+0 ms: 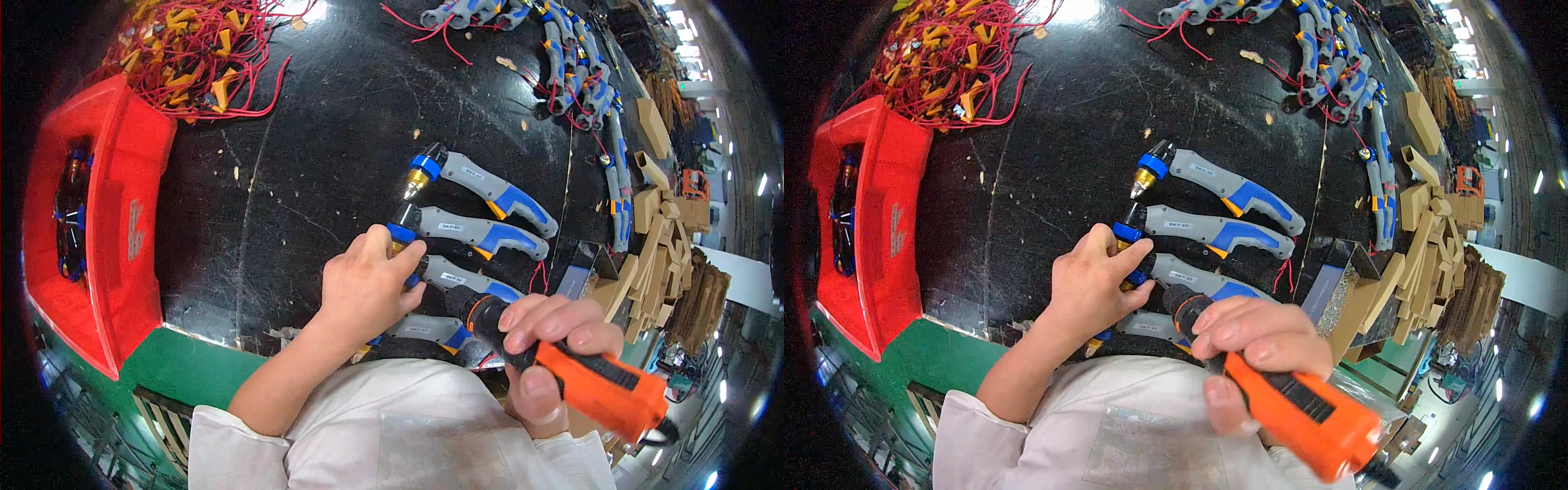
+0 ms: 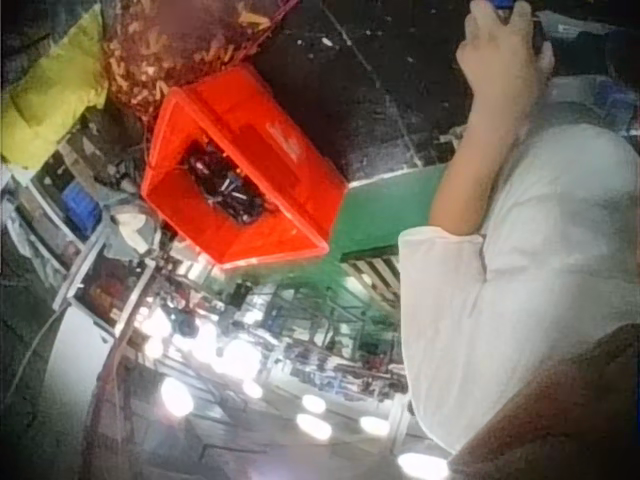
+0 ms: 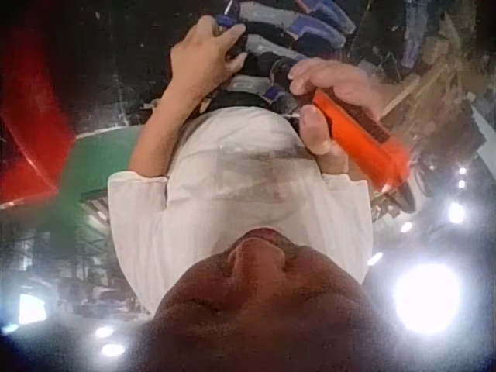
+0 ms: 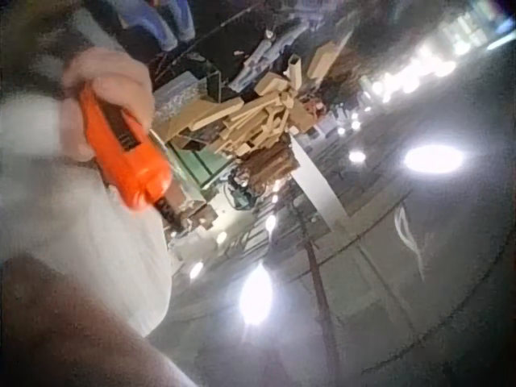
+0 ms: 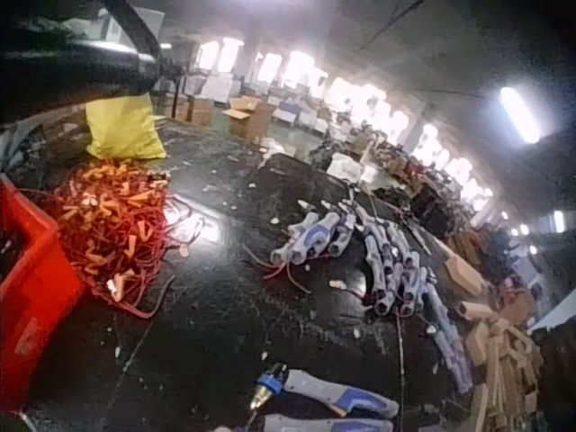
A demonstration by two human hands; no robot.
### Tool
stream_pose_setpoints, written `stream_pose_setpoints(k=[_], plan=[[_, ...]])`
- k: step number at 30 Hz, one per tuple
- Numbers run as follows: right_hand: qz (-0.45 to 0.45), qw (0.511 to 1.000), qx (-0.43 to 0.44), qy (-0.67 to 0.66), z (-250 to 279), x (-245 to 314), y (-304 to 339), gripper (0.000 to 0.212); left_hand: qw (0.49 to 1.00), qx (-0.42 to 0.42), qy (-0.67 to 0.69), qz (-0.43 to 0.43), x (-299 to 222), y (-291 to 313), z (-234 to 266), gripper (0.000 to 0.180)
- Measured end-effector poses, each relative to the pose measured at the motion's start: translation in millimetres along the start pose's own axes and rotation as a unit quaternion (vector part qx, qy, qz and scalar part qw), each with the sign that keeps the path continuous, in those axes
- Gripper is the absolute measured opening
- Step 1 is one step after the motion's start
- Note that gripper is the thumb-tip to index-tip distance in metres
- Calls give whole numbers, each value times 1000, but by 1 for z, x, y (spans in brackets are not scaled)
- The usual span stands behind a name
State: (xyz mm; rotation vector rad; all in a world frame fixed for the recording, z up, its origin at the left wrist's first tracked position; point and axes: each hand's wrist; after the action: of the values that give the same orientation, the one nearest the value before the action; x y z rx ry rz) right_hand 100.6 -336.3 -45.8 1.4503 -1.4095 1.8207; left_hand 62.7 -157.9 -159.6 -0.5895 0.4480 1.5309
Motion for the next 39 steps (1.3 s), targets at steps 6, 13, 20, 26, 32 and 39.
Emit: stream_pose_setpoints(k=[6, 13, 20, 26, 32, 39], plan=[[11, 943, 329, -47, 1, -8, -35, 47, 1000, -10, 5, -2, 0, 1, -2, 50], [-106, 982, -151, 50, -30, -4, -16, 52, 1000, 13, 5, -4, 1, 3, 0, 45], [-74, 997, 16, 26, -10, 2, -12, 52, 1000, 15, 13, -9, -1, -1, -2, 46], [-69, 997, -1, 17, -10, 2, -11, 50, 1000, -13, 20, -9, 0, 1, -5, 50], [-33, 999, 7, 24, -12, 3, -7, 51, 1000, -3, 7, -6, -5, -1, 0, 51], [38, 998, -54, -16, 16, 35, -2, 51, 998, -35, -45, -3, -14, -5, 1, 54]])
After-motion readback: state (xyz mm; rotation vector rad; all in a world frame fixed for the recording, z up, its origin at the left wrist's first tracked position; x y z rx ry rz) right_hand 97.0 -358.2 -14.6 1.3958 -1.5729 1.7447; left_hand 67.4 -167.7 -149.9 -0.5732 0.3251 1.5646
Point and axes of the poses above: each hand's wrist, its own y-axis away from the middle knuckle, its own z-axis out of the back of the hand, x = y × z, and after that the axes turned 5 degrees about -y, right-handed
